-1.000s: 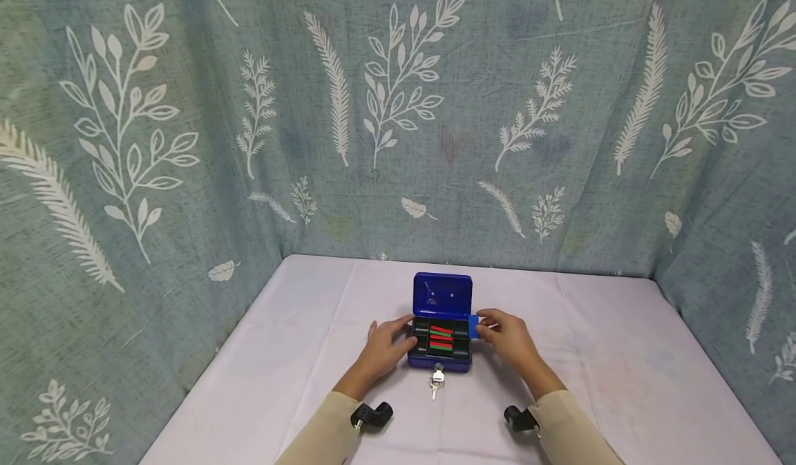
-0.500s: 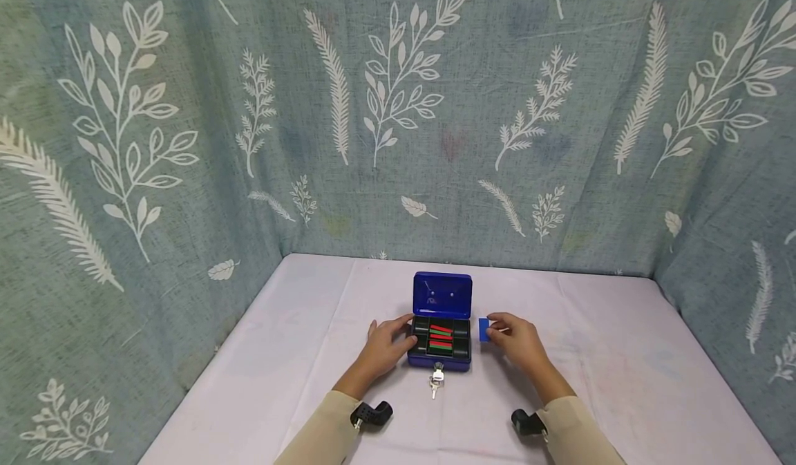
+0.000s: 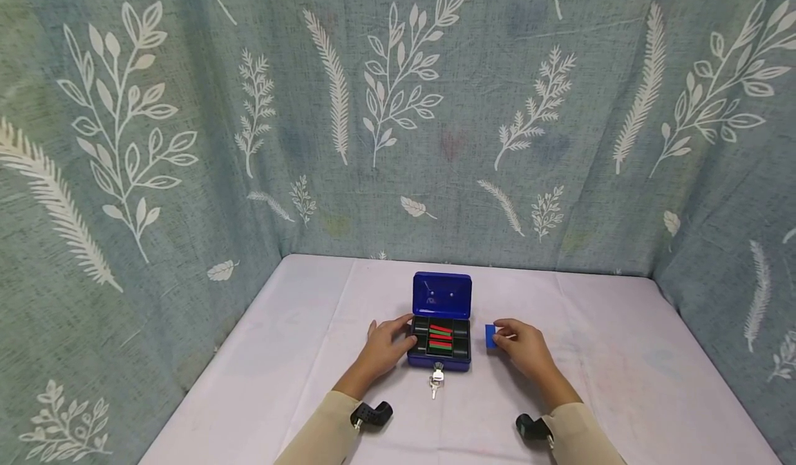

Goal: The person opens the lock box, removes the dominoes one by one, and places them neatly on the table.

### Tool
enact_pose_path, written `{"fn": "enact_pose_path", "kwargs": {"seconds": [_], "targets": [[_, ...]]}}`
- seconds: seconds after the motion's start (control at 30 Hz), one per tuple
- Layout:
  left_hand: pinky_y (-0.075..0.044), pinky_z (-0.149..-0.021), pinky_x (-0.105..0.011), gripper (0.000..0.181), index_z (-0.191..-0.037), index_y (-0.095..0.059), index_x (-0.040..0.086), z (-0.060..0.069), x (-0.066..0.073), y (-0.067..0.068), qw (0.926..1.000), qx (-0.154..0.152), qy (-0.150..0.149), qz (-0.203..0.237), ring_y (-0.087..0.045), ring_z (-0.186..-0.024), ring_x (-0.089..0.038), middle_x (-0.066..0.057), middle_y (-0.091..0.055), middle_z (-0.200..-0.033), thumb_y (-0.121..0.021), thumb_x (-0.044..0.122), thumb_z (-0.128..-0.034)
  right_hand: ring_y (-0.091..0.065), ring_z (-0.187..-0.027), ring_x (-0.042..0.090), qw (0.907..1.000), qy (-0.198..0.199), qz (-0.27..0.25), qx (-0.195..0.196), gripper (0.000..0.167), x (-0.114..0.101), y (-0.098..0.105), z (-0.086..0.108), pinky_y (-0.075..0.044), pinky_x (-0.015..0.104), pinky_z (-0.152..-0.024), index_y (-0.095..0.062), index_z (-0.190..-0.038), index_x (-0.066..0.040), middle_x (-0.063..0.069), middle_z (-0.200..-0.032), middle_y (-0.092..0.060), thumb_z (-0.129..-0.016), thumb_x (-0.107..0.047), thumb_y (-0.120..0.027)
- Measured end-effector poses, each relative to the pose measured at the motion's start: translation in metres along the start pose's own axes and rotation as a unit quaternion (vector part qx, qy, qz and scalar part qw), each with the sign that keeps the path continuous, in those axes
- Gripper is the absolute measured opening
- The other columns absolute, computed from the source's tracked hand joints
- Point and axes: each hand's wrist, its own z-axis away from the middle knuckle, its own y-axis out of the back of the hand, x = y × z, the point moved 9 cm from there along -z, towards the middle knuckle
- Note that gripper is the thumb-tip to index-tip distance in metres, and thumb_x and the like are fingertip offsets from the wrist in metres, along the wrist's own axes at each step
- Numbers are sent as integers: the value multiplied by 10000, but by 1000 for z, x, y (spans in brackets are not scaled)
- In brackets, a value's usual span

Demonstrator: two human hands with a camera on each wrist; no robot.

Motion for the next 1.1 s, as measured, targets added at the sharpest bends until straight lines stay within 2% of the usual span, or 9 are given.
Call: {"fn": "enact_pose_path", "kwargs": {"seconds": [0.23, 0.4, 0.77, 1.1], "targets": [[-108, -1086, -660, 519, -1359, -587, 180, 1, 0, 0, 10000, 28, -15, 5, -549, -1185, -231, 11, -684, -1151, -606, 369, -876, -647, -851, 216, 9998, -147, 154, -45, 293, 7, 1, 3, -520, 273, -643, -668, -1173, -3, 57, -920, -685, -895, -93, -687], [-108, -1084, -662, 522, -1361, -585, 179, 0, 0, 0, 10000, 45, -30, 14, -549, -1186, -232, 14, -686, -1147, -610, 368, -875, -631, -803, 187, 9996, -254, 129, -78, 288, 9, 1, 4, -522, 275, -607, -662, -1170, 12, 56, -908, -682, -894, -69, -677], [-96, -1094, -646, 526, -1368, -578, 182, 0, -2, -1, 10000, 23, -4, 38, -542, -1195, -237, 5, -677, -1169, -604, 367, -876, -624, -749, 163, 9986, -473, 112, -189, 288, 11, -5, 5, -535, 292, -626, -653, -1167, 33, 53, -880, -667, -892, -50, -672], [-110, -1081, -663, 505, -1346, -597, 181, 1, 0, 1, 9999, 93, -78, 78, -555, -1174, -228, 38, -695, -1116, -617, 356, -873, -626, -751, 152, 9974, -629, 310, -162, 285, 13, -5, 5, -533, 295, -612, -652, -1158, 38, 59, -897, -682, -900, -81, -665]]}}
